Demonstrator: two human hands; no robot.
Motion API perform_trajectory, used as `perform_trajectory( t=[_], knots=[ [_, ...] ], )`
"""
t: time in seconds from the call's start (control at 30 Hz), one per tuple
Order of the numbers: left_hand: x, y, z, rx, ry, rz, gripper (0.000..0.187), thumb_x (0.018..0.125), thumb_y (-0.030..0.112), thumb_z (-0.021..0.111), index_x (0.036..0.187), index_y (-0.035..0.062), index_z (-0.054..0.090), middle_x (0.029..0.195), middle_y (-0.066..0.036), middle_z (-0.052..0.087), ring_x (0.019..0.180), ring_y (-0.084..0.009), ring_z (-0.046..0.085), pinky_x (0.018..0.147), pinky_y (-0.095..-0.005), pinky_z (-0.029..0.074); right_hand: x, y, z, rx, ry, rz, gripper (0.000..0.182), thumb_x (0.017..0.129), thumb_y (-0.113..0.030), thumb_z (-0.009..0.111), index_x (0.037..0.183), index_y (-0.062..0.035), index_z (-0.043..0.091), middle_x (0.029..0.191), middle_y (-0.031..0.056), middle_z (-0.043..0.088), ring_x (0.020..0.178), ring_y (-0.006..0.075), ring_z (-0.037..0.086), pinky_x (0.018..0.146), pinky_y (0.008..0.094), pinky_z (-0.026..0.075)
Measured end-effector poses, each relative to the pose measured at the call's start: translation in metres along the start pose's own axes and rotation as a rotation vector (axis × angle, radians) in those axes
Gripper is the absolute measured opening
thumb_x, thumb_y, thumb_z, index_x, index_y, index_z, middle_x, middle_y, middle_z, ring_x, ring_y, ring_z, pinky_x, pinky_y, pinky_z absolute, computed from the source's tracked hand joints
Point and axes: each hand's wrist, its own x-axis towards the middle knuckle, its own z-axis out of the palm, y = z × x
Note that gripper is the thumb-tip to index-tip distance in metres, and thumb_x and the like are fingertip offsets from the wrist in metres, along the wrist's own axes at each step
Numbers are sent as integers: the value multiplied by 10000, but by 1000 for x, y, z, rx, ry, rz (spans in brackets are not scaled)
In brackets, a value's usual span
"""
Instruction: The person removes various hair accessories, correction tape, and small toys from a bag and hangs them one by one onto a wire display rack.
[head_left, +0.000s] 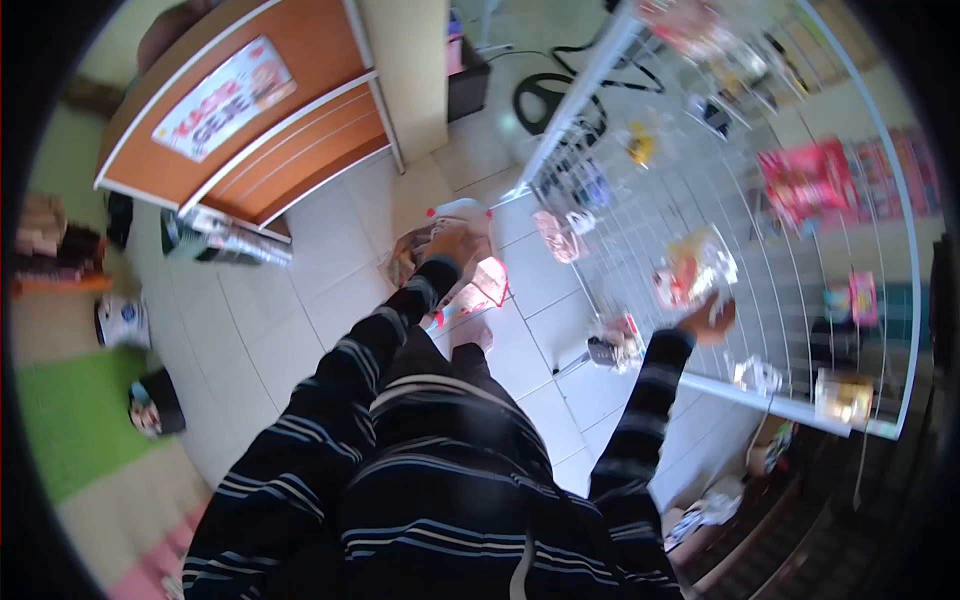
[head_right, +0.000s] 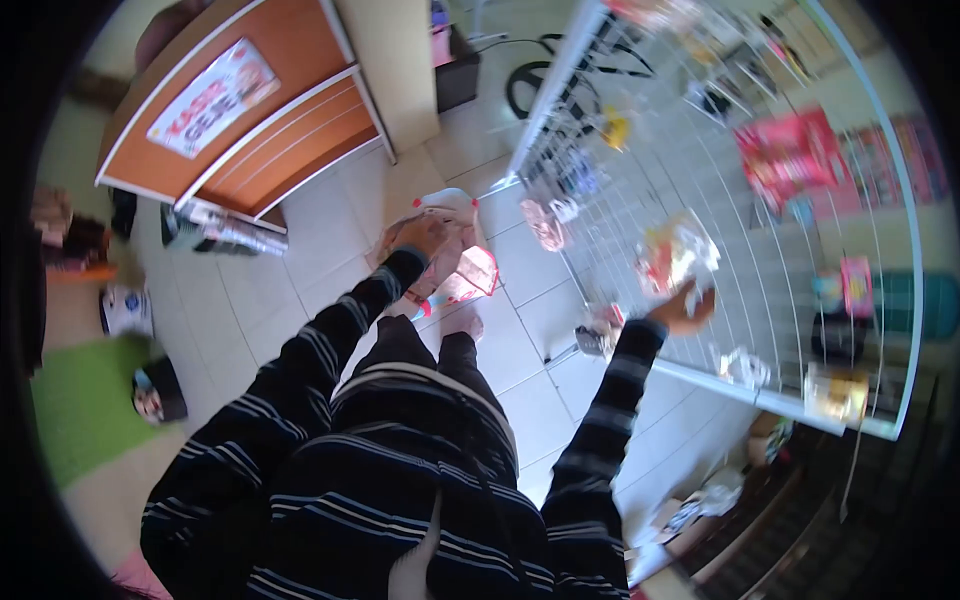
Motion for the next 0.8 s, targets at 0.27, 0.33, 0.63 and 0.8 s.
perform_trajectory(
  t=[0.27,0.33,0.63,0.8],
  knots=[
    [-132,-142,2,-6,-94,-732,203,650,177,608,805,73,527,790,-88,549,761,-258,535,663,-356,428,-262,-70,-29,-13,-1295,-110,246,683,-25,575,922,-33,520,922,69,545,839,177,514,700,268,402],
    [-147,-174,18,-36,-114,-755,180,655,163,607,792,74,530,785,-86,542,751,-258,534,656,-346,427,-327,-45,4,48,-1500,231,254,675,-41,591,922,-39,529,908,75,555,835,182,531,676,277,422],
    [-94,-244,87,-54,-286,-446,270,694,190,553,942,101,499,946,-84,506,816,-263,528,703,-348,432,-540,144,184,-518,-1663,148,430,559,-212,673,942,-78,532,823,95,576,793,262,551,758,331,422],
    [0,-324,167,247,-254,-507,493,660,243,593,1093,73,429,1134,-150,423,975,-298,468,812,-379,386,-557,197,231,-654,-1587,-24,820,537,-229,706,1201,-50,261,1226,197,304,1110,324,340,916,360,300]
  ],
)
